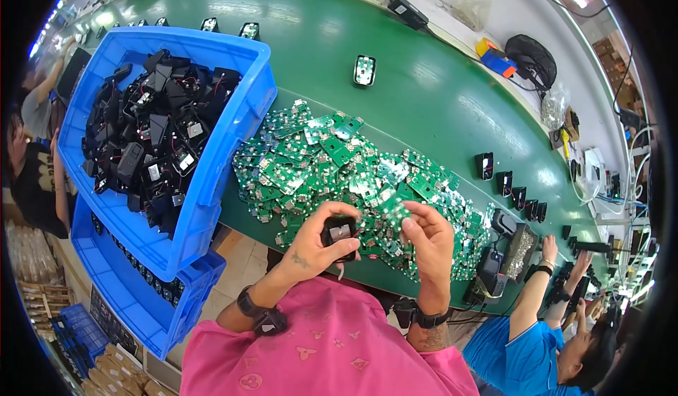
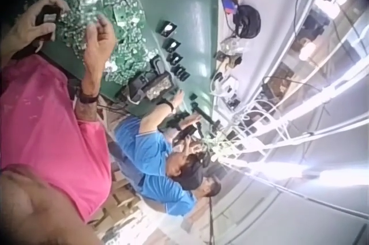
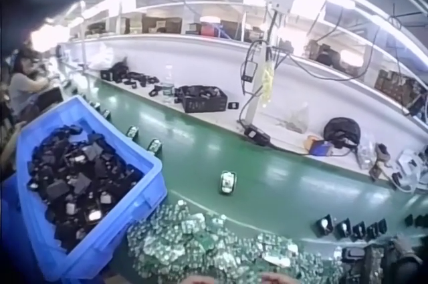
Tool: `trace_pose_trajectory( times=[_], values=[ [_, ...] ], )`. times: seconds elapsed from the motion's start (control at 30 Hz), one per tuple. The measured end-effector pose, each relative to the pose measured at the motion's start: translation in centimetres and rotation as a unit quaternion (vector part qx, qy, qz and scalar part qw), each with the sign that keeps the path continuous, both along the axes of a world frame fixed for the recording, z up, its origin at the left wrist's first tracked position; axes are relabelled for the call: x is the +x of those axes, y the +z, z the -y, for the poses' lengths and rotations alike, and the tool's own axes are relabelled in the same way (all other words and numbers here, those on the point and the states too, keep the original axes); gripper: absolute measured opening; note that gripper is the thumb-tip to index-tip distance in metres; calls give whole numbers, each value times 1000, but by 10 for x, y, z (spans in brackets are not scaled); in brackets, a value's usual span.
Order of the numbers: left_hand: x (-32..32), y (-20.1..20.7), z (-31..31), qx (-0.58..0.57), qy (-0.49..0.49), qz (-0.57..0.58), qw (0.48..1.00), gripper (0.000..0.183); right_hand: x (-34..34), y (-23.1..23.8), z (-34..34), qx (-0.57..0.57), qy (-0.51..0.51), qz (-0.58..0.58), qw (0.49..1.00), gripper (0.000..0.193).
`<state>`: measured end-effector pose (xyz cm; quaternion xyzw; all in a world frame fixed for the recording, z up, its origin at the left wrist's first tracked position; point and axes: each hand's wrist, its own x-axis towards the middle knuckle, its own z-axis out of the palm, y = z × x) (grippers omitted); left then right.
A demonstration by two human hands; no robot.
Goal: The person picks up a black plastic housing and a green circuit board, fits the board into the housing by hand, and presses them together. They then place the assembled unit onto the green workbench and repeat the process.
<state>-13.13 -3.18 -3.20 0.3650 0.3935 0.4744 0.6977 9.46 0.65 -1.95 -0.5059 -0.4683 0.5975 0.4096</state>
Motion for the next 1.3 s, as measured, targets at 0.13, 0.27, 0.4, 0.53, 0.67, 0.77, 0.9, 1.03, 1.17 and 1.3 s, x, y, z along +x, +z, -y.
trace_pose_trajectory(
  times=[0.13,0.27,0.4,0.53,0.67,0.77,0.9,1.03,1.17,1.3],
  values=[
    [12,6,-8,30,-44,-33,998,38,-4,0,7,-93,-8,-213,973,19],
    [18,5,-10,33,-63,-33,997,39,-7,1,9,-143,-3,-289,947,20],
    [21,4,-9,31,-46,-12,998,38,-10,0,11,-160,15,-271,949,19],
    [20,0,-11,36,-53,9,998,44,-8,-5,16,-154,25,-225,962,19],
    [22,-7,-12,156,-38,-58,985,53,-4,-6,17,-113,58,-178,976,19],
    [23,-3,-11,149,-40,-53,987,63,-10,3,18,-33,53,-53,997,18],
    [20,2,-15,44,-102,61,992,63,-16,10,20,70,24,83,994,21],
    [22,9,-15,-9,-125,33,992,59,-17,17,18,127,30,172,976,20],
    [24,11,-12,-48,-135,-18,990,56,-17,20,18,195,15,241,951,16],
    [29,13,-12,-6,-148,-73,986,55,-30,29,19,166,18,209,964,11]
  ],
)
